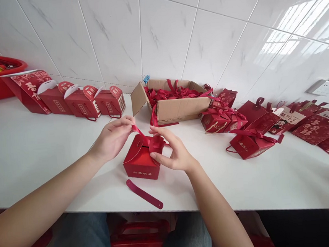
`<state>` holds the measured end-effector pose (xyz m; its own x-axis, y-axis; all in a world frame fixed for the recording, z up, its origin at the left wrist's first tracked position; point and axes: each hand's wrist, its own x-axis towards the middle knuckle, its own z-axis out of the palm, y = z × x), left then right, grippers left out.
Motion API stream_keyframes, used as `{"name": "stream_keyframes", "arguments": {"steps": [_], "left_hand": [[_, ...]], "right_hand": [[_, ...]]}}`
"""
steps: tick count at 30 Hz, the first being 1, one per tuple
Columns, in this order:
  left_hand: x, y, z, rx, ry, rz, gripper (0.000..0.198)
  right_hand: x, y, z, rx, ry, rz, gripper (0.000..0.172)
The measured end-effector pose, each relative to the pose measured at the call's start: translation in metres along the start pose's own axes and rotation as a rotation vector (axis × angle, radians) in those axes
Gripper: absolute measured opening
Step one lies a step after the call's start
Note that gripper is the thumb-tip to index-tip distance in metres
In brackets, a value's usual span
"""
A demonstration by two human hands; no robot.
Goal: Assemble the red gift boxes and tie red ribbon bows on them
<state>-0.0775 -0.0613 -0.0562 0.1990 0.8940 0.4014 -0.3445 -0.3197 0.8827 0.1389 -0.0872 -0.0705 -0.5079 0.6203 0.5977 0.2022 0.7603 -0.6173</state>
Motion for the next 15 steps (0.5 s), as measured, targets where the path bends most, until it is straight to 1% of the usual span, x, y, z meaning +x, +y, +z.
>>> {"name": "stream_keyframes", "arguments": {"steps": [2, 3, 4, 6, 7, 8, 11, 13, 15], "left_hand": [[0.002, 0.002, -0.002, -0.118, 0.027, -0.013, 0.011], [0.002, 0.003, -0.002, -0.131, 0.034, 0.000, 0.011], [0.000, 0.004, -0.001, -0.103, 0.028, 0.025, 0.011], [-0.005, 0.005, 0.003, 0.041, -0.023, 0.094, 0.009], [-0.008, 0.006, 0.006, 0.120, -0.061, 0.124, 0.009], [-0.011, 0.007, 0.009, 0.190, -0.099, 0.147, 0.010], [-0.018, 0.006, 0.016, 0.328, -0.171, 0.161, 0.011], [-0.019, 0.004, 0.017, 0.393, -0.206, 0.142, 0.013], [-0.019, 0.001, 0.016, 0.428, -0.253, 0.130, 0.013]], "right_hand": [[0.000, -0.002, 0.001, 0.006, 0.019, 0.022, 0.059], [0.000, -0.003, 0.002, 0.027, 0.036, 0.047, 0.056], [0.000, -0.005, 0.002, 0.062, 0.058, 0.085, 0.052], [0.000, -0.008, 0.002, 0.159, 0.125, 0.186, 0.042], [0.000, -0.009, 0.001, 0.212, 0.157, 0.241, 0.039], [0.000, -0.010, 0.000, 0.264, 0.173, 0.298, 0.042], [0.000, -0.010, -0.003, 0.393, 0.123, 0.448, 0.059], [0.000, -0.011, -0.005, 0.433, 0.070, 0.504, 0.058], [0.001, -0.012, -0.006, 0.435, 0.052, 0.521, 0.051]]}}
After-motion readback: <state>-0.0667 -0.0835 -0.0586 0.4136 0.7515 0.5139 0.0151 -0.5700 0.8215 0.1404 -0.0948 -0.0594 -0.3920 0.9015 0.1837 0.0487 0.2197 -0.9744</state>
